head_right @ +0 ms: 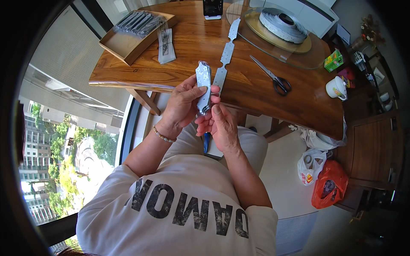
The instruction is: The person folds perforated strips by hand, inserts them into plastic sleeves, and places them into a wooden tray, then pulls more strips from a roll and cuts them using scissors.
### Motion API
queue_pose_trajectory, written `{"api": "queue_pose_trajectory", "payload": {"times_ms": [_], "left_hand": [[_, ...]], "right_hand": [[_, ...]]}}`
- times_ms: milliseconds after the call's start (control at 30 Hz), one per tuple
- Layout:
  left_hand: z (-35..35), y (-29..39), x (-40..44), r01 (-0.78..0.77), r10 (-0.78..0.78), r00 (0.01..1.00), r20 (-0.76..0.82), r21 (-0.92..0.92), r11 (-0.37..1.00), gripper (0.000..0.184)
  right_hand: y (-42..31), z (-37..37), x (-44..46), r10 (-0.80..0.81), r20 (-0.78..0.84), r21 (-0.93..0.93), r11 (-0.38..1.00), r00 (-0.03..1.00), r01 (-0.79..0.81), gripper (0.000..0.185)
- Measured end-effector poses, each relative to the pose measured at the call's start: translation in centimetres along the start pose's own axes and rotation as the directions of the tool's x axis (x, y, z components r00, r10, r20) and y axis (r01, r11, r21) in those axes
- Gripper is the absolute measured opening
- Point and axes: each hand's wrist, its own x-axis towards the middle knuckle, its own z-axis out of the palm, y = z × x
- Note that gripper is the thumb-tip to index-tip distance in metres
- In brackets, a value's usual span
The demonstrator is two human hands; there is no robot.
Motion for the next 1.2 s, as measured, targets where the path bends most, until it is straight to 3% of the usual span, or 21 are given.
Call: {"api": "queue_pose_trajectory", "payload": {"times_ms": [100, 233, 533, 1000, 1200], "left_hand": [[-0.2, -0.7, 0.1, -0.159, 0.157, 0.987, 0.025, 0.23, 0.96, 0.045], [0.2, -1.2, -0.5, -0.206, 0.203, 0.978, 0.045, 0.352, 0.913, 0.055], [0.6, -0.9, -0.6, -0.177, 0.175, 0.984, 0.038, 0.347, 0.921, 0.057], [-0.1, -1.3, -0.1, -0.162, 0.171, 0.985, 0.006, 0.339, 0.927, 0.04], [-0.5, -0.5, 0.2, -0.11, 0.113, 0.993, 0.014, 0.398, 0.911, 0.037]], "right_hand": [[-0.6, 0.0, 0.0, 0.092, -0.01, -0.035, 0.995, 0.996, -0.092, 0.04], [-0.8, -0.4, 0.5, 0.197, 0.003, -0.214, 0.958, 0.98, -0.191, 0.042], [-0.2, -0.4, 0.5, 0.158, -0.045, -0.279, 0.946, 0.986, -0.164, 0.039], [1.7, -0.3, 0.7, 0.012, -0.076, -0.27, 0.962, 0.997, -0.033, 0.035], [0.6, -0.1, 0.4, 0.111, -0.046, -0.297, 0.947, 0.993, -0.119, 0.034]]}}
